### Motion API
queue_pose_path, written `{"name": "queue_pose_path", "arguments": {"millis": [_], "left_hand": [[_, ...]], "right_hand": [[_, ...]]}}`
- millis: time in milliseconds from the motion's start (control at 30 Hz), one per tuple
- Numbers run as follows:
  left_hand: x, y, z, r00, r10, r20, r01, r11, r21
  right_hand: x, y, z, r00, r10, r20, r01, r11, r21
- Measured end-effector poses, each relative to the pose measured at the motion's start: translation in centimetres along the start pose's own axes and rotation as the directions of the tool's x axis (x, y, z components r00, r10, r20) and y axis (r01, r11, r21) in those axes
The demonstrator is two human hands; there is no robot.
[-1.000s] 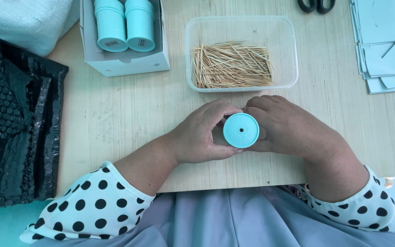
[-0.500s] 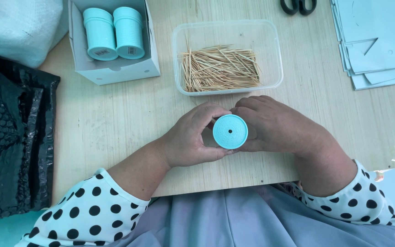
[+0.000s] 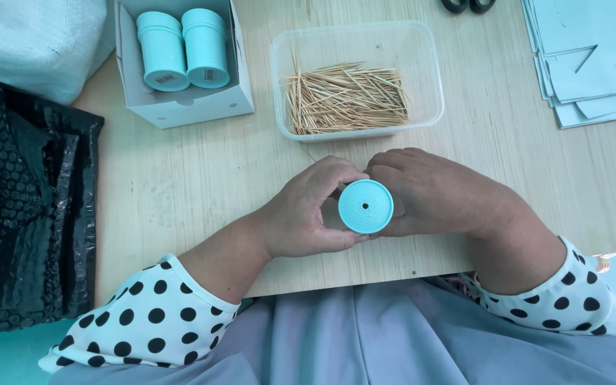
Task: The person fills a small blue container with toothpicks, secures the lid, places the container into a white box, and then wraps the box in a sheet of black bubble wrap.
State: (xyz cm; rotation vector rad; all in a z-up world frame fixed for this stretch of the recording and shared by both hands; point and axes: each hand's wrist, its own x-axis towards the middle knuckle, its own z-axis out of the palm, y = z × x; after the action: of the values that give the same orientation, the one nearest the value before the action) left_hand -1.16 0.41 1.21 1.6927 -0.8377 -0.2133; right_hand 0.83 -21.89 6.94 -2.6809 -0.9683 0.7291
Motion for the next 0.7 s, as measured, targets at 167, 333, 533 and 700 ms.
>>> {"name": "queue_pose_path", "arguments": {"millis": [167, 333, 533, 700], "left_hand": [[-0.23, 0.0, -0.02, 1.0, 0.017, -0.02, -0.017, 1.0, -0.013], [-0.26, -0.04, -0.06, 0.998, 0.049, -0.026, -0.049, 0.999, 0.015], [-0.35, 0.11, -0.25, 0.997, 0.037, -0.061, -0.038, 0.999, -0.02], [-0.28, 0.22, -0.36, 0.995, 0.047, -0.086, -0.051, 0.998, -0.046]], "right_hand": [[-0.13, -0.16, -0.31, 1.0, -0.005, -0.021, 0.005, 1.0, 0.001], [-0.21, -0.26, -0.27, 0.999, -0.01, -0.042, 0.01, 1.0, 0.005], [-0.72, 0.32, 0.13, 0.966, -0.122, -0.228, 0.14, 0.988, 0.064], [-0.81, 0.14, 0.22, 0.908, -0.214, -0.359, 0.284, 0.946, 0.154]]}}
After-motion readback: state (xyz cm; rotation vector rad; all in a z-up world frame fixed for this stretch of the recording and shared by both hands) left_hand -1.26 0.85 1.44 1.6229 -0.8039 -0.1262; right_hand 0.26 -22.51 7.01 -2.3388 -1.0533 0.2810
